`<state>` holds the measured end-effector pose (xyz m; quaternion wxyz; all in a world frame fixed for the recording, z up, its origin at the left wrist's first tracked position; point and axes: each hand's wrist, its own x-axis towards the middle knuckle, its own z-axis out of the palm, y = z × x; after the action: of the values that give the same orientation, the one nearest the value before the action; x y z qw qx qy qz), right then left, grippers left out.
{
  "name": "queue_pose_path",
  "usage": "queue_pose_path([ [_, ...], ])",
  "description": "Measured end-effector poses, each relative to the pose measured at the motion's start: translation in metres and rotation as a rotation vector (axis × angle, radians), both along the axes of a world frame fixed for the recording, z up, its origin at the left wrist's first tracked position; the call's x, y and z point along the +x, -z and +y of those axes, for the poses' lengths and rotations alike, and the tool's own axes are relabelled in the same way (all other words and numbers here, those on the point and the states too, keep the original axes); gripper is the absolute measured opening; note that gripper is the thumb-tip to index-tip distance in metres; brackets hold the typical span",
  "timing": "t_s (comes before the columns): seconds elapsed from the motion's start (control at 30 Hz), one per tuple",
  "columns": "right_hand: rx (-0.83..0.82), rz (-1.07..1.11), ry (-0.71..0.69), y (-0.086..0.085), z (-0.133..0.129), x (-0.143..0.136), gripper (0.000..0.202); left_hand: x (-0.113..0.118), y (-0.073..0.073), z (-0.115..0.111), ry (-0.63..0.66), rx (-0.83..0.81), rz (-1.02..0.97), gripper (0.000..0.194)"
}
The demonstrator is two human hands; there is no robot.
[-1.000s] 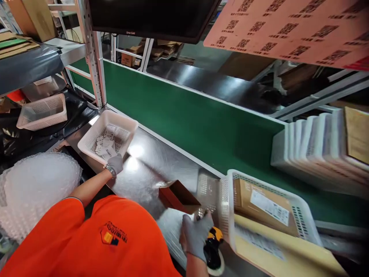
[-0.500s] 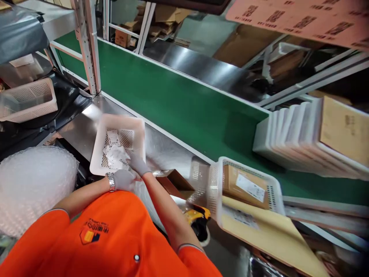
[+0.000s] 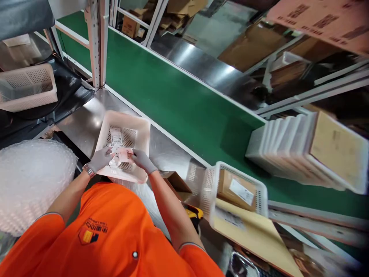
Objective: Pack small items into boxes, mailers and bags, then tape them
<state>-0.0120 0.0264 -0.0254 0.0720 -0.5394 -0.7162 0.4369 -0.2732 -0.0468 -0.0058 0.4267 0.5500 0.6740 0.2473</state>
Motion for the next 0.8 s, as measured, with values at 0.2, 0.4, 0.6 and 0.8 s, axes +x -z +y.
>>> queue_pose_path([
  [0.2,-0.338,0.64,0.242,-0.009,-0.006,0.009,0.069,0.027,0.007,0.023,-0.056,0.027,-0.429,0.039],
  [0.4,-0.368,0.677,0.305,-0.013,-0.011,0.008,0.063,0.029,0.002,0.032,-0.046,0.162,-0.406,0.048],
  [0.6,-0.448,0.946,0.379,-0.019,-0.021,-0.002,0.048,0.029,0.0,0.035,-0.23,0.003,-0.754,0.052],
  [0.8,-0.448,1.084,0.534,-0.012,-0.023,-0.008,0.046,0.025,0.005,0.033,-0.299,-0.076,-0.921,0.057],
])
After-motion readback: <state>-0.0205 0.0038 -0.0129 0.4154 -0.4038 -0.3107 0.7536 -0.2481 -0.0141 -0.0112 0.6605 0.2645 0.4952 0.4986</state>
